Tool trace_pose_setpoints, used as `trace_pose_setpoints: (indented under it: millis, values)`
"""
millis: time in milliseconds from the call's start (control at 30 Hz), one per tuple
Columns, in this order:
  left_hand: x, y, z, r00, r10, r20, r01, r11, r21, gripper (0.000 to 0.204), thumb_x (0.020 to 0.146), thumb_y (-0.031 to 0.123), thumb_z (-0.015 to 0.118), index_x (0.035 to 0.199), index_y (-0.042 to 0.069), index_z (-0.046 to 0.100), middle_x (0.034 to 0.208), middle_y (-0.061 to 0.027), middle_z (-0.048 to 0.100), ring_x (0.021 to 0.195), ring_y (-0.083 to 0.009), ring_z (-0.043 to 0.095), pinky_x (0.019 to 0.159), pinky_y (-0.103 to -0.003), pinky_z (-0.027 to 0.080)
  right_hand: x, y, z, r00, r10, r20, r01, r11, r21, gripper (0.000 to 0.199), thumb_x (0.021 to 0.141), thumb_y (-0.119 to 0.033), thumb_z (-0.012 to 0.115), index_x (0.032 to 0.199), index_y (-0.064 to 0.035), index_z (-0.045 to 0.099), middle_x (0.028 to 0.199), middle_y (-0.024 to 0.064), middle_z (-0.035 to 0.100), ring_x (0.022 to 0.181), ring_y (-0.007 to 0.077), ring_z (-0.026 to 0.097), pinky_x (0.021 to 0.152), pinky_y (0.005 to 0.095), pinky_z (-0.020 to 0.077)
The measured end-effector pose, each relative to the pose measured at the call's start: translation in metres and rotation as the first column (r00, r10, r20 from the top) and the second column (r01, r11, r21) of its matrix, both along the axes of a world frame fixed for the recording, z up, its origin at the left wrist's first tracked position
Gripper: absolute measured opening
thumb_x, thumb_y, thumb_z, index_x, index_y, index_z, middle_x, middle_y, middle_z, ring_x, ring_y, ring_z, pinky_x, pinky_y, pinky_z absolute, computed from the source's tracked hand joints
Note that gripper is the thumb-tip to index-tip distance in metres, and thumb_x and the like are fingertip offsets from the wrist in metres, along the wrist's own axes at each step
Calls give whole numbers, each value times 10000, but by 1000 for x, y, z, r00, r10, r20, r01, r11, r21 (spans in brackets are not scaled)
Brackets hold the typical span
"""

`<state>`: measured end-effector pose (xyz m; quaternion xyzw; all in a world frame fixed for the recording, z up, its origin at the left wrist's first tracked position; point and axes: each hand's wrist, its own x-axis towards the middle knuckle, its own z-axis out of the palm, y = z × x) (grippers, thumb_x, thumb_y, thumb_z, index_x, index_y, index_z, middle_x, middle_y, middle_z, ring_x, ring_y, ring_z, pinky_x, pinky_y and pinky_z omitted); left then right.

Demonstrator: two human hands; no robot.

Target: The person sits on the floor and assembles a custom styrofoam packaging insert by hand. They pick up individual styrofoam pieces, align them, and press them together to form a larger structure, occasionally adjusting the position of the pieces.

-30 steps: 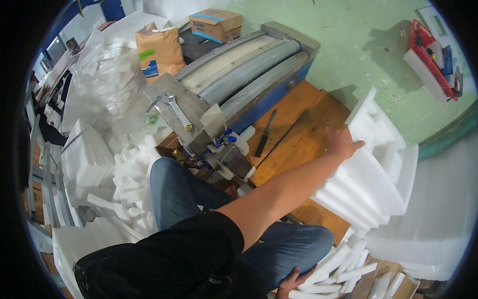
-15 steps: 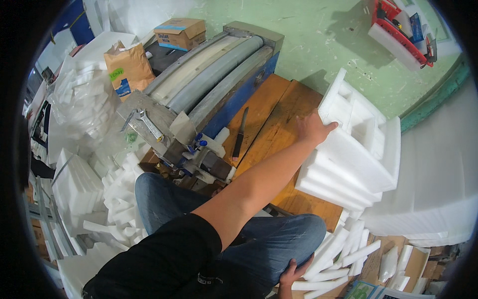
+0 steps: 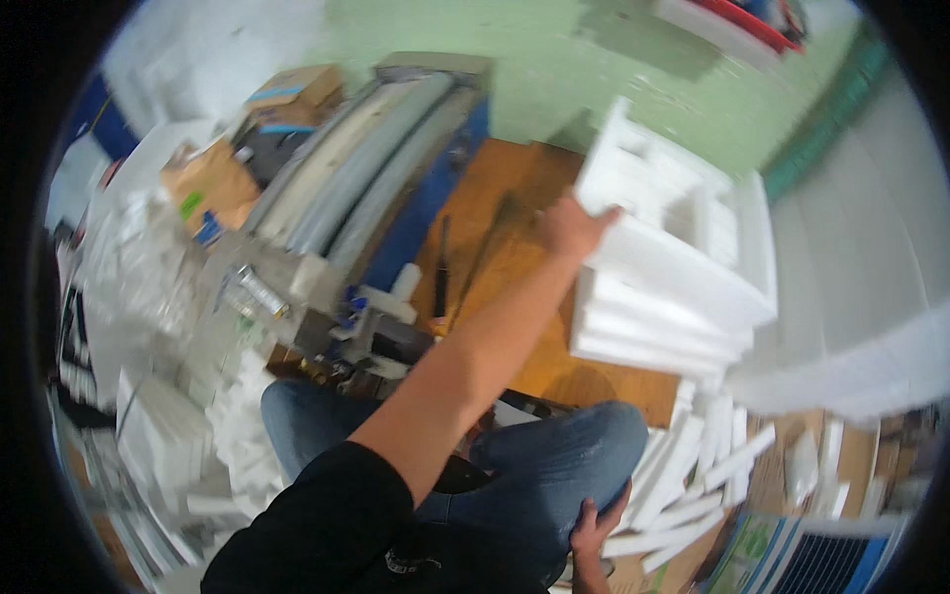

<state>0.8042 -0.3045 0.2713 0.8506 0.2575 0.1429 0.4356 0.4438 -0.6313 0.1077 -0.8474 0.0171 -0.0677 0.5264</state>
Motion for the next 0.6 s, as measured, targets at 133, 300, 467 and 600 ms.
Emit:
trace_pose_setpoints:
  millis: [133,300,467,600]
  values:
    - [13,12,-20,988,90,128,-98,993,63,808,701,623,871,1129,-40,697,1077,-237,750,1025,-395,731,896,-488,576,9,2,1,999,-12,-39,15,997,70,872,790,-147,671,1541,113,314,1556,291,393,1468,387,358,1244,450,221]
    - [10,8,-19,981,15,192,-7,999,-41,762,748,544,875,1224,-14,668,1168,-224,735,1112,-390,702,982,-481,551,9,-1,9,997,-39,-65,42,998,39,905,770,-195,710,1530,115,329,1527,308,423,1445,404,400,1229,453,265]
    - [4,6,-7,986,-16,165,26,998,-62,728,778,505,868,1242,-20,670,1202,-218,725,1124,-371,697,978,-471,548,4,-3,0,999,-35,-21,35,999,-17,941,769,-256,736,1543,92,329,1501,306,463,1414,416,445,1204,460,311]
    - [5,9,-10,983,-30,183,39,998,-47,705,780,502,868,1219,-19,685,1201,-214,726,1123,-367,698,972,-461,547,4,-3,4,999,-39,-24,38,999,-21,909,784,-250,736,1533,88,349,1492,297,477,1396,407,469,1190,451,335]
